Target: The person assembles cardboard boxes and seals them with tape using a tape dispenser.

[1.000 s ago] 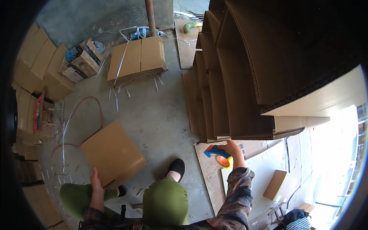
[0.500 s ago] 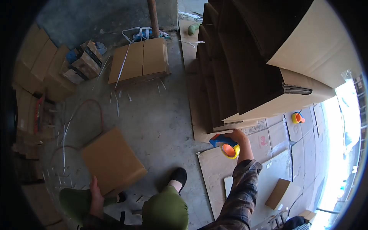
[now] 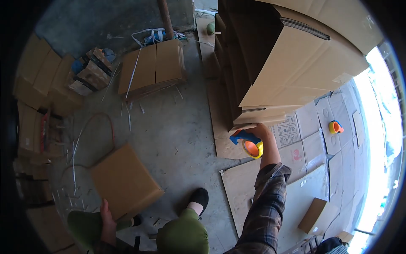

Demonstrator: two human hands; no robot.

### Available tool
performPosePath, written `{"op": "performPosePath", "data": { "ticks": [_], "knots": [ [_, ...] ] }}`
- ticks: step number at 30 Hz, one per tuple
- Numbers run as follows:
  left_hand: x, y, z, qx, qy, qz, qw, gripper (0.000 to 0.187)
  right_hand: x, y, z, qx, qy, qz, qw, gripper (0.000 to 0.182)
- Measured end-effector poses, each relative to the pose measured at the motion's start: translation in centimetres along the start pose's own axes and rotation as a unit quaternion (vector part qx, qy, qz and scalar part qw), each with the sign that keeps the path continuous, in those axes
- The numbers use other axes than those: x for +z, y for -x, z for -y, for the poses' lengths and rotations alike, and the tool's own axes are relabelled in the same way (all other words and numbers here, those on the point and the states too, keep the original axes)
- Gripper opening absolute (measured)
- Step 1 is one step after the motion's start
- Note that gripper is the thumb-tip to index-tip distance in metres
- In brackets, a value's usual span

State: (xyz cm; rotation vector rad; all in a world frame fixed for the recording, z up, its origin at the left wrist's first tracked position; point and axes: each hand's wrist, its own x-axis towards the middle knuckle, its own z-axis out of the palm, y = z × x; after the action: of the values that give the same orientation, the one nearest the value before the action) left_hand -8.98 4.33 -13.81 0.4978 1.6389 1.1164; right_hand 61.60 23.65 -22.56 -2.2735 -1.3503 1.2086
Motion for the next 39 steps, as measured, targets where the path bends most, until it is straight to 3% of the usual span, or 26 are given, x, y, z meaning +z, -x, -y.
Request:
{"op": "performPosePath", "data": {
  "ticks": [4,5,8,10,13,18,21,26,30,31,32,34,38,39],
  "knots": [
    [1.2,-0.5,0.1,0.021,0.019,0.003,1.0,0.048,0.2,-0.9,-0.1,0.015,0.006,-0.009,1.0,0.051],
    [1.5,-1.3,0.4,0.017,0.024,0.033,0.999,0.048,0.4,-0.9,-1.0,0.009,-0.009,-0.049,0.999,0.053],
    [2.7,0.1,-1.3,0.015,0.035,0.051,0.998,0.047,2.6,3.8,0.0,0.027,-0.011,-0.058,0.998,0.06],
    [6.0,0.3,-2.3,0.015,0.039,0.071,0.997,0.046,3.4,7.7,-1.1,0.047,0.011,-0.107,0.993,0.068],
    [11.0,0.8,-3.0,0.001,0.075,0.111,0.991,0.044,4.9,16.0,-3.3,0.066,-0.069,-0.142,0.985,0.059],
    [19.5,2.7,-3.0,-0.073,-0.014,0.241,0.968,0.039,8.3,30.2,-8.2,0.145,-0.214,-0.21,0.943,0.046],
    [25.2,4.2,-0.1,-0.093,-0.017,0.32,0.943,0.033,10.1,36.8,-10.9,0.212,-0.212,-0.239,0.924,0.043],
    [35.0,6.9,6.7,-0.099,-0.033,0.424,0.9,0.028,14.4,42.5,-13.2,0.269,-0.239,-0.277,0.891,0.039],
    [41.9,9.9,8.0,-0.169,0.027,0.517,0.839,0.03,15.8,44.0,-11.0,0.263,-0.271,-0.249,0.892,0.036],
    [43.0,9.8,8.8,-0.147,-0.041,0.526,0.837,0.031,16.3,44.1,-10.5,0.272,-0.283,-0.241,0.888,0.035],
    [43.8,9.4,9.4,-0.126,-0.108,0.532,0.83,0.033,16.9,43.8,-10.4,0.263,-0.28,-0.232,0.894,0.035],
    [43.7,9.3,9.3,-0.09,-0.165,0.456,0.87,0.036,17.8,43.2,-10.0,0.24,-0.332,-0.226,0.884,0.031],
    [37.2,1.7,9.4,-0.029,-0.225,0.468,0.854,0.032,17.7,41.1,-7.4,0.203,-0.352,-0.199,0.892,0.028],
    [35.0,-1.0,8.8,-0.031,-0.226,0.419,0.879,0.028,17.5,40.5,-6.8,0.19,-0.345,-0.194,0.898,0.027]
  ]
}}
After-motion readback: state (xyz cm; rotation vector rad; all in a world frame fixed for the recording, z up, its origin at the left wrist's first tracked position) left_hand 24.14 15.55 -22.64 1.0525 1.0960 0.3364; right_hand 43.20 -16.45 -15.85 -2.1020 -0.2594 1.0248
